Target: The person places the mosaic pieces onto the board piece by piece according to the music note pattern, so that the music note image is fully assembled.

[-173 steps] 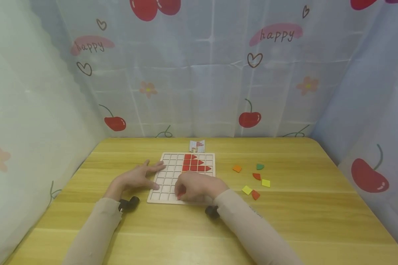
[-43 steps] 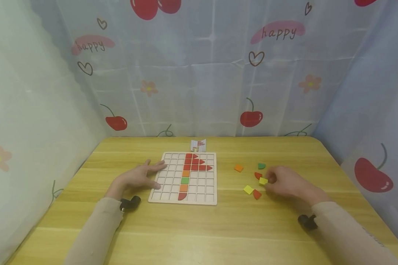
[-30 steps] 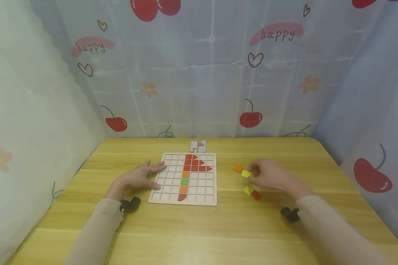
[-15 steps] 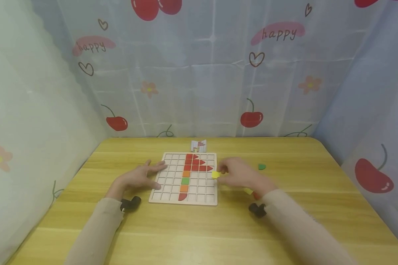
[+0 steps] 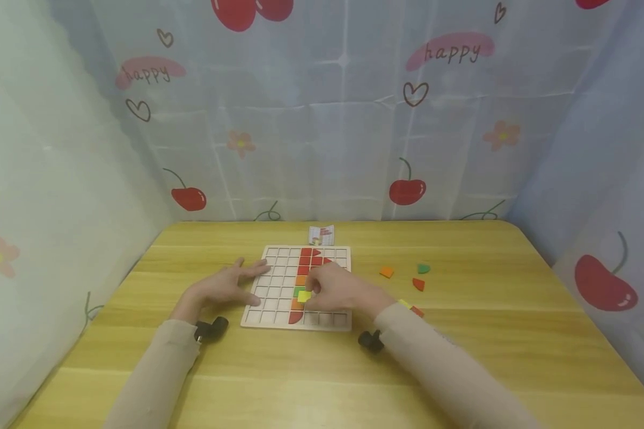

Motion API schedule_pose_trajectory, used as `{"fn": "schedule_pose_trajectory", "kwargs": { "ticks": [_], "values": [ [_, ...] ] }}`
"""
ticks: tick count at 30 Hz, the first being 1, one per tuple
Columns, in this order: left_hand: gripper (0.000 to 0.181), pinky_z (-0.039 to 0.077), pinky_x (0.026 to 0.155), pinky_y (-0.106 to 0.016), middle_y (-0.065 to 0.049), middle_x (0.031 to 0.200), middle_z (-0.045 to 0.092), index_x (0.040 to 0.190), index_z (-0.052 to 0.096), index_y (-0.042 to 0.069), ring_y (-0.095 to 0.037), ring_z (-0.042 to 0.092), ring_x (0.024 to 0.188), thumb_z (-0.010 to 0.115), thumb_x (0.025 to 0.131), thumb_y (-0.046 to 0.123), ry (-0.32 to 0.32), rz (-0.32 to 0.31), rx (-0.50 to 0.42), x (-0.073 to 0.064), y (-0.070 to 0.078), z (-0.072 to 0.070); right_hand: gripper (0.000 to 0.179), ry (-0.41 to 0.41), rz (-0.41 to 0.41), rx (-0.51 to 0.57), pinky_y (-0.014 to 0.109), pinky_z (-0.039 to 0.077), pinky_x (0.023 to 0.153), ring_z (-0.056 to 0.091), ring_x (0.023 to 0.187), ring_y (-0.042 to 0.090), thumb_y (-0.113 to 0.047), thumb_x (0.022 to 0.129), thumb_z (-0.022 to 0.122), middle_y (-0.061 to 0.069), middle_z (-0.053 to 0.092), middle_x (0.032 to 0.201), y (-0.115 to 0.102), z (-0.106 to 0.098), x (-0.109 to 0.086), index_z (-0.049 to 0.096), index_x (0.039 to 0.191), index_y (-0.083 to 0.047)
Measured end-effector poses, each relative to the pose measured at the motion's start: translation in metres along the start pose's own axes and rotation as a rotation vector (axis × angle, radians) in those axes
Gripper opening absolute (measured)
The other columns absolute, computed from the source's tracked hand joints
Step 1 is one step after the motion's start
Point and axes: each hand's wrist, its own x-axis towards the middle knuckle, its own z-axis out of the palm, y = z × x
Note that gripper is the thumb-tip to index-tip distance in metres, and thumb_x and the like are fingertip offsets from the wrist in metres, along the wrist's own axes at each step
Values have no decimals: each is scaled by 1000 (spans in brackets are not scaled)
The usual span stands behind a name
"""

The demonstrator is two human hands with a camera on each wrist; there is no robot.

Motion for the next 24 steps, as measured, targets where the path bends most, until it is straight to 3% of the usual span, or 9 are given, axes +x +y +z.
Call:
{"fn": "schedule_pose_trajectory", "kwargs": {
  "ticks": [11, 24],
  "values": [
    [91, -10, 121, -73, 12, 171, 23, 159, 39, 33, -43, -11, 160, 85, 82, 46, 6, -11, -13, -1, 1, 0, 10, -98, -18, -2, 24, 50, 66, 57, 69, 7, -23, 84, 75, -9, 64, 76, -25, 19, 19, 69, 90, -18],
    [90, -10, 121, -73, 14, 171, 23, 159, 41, 35, -42, -10, 160, 85, 81, 48, 13, -14, -9, 0, -2, 1, 10, -114, -12, -98, 24, 47, 65, 54, 72, 8, -26, 80, 73, -8, 61, 75, -33, 34, 23, 68, 87, -19]
  ]
}}
